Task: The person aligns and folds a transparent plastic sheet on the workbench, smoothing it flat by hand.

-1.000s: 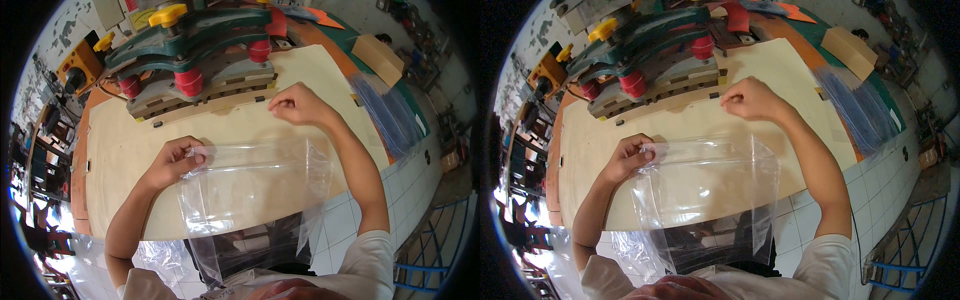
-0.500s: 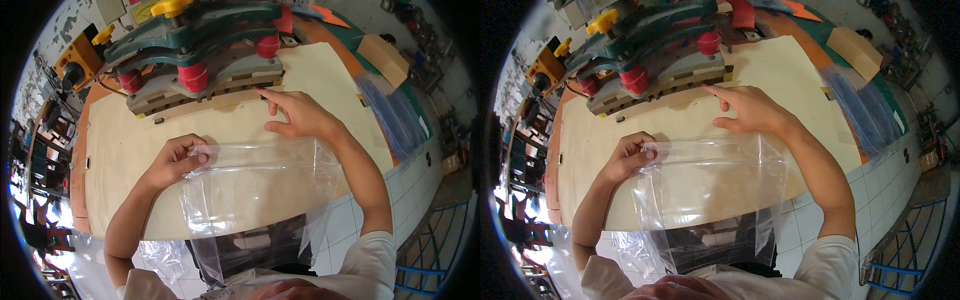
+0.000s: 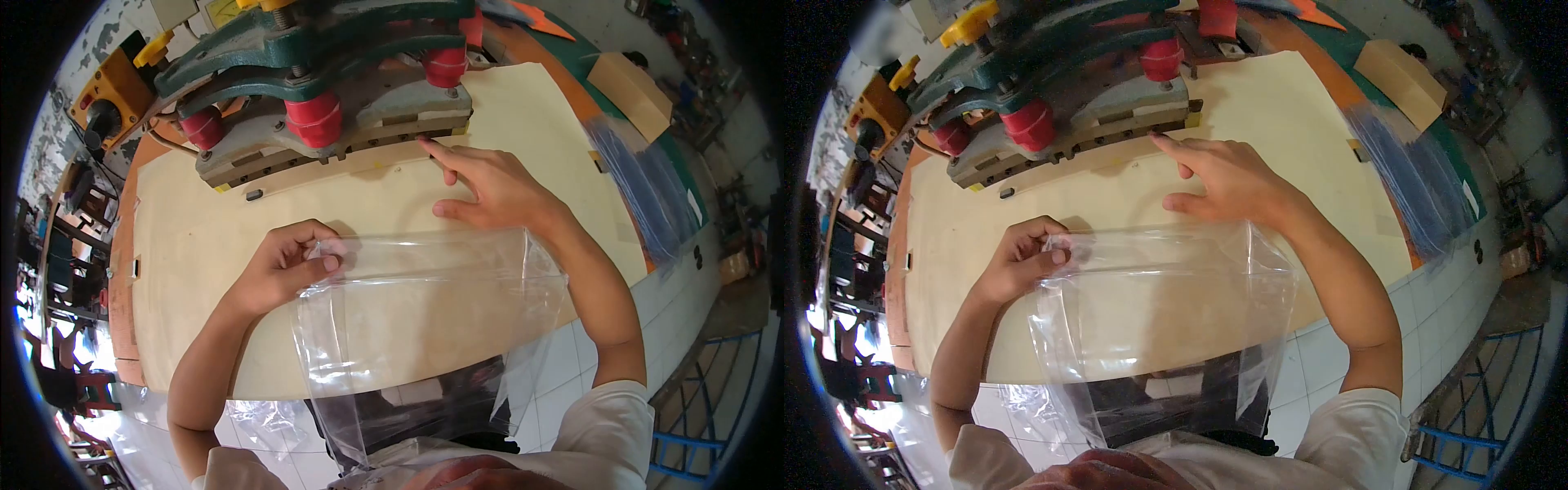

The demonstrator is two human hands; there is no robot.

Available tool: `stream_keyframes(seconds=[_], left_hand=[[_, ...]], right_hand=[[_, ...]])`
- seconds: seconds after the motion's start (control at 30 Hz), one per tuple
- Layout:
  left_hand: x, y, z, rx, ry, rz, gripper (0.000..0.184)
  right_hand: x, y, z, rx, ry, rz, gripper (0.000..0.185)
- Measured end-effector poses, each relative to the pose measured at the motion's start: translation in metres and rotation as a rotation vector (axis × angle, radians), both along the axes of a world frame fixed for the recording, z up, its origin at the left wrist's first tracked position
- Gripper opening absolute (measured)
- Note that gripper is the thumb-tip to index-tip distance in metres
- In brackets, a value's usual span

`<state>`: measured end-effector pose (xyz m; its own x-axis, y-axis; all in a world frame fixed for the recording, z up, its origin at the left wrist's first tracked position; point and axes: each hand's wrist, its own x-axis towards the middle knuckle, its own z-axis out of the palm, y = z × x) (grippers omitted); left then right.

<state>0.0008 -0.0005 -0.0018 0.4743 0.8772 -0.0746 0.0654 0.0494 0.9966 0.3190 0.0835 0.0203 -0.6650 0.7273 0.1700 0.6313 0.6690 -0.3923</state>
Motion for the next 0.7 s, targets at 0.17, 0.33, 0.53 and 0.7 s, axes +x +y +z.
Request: stream_keyframes(seconds=[0.17, 0.33, 0.53, 0.7], left_hand=[[0.001, 0.0, 0.002, -0.016, -0.008, -0.002, 0.016], [0.0, 0.0, 0.002, -0.018, -0.021, -0.011, 0.016], [0.001, -0.001, 0.003, -0.03, -0.034, -0.017, 0.016], [-0.001, -0.001, 0.0, -0.032, -0.013, 0.004, 0.016]], right_hand=[[0.0, 0.001, -0.001, 0.051, 0.042, 0.021, 0.081], [0.002, 0.0, 0.002, 0.017, 0.032, 0.005, 0.078], [0.003, 0.009, -0.018, 0.193, -0.039, 0.066, 0.072], [-0.002, -0.003, 0.004, 0.085, -0.08, -0.007, 0.075]])
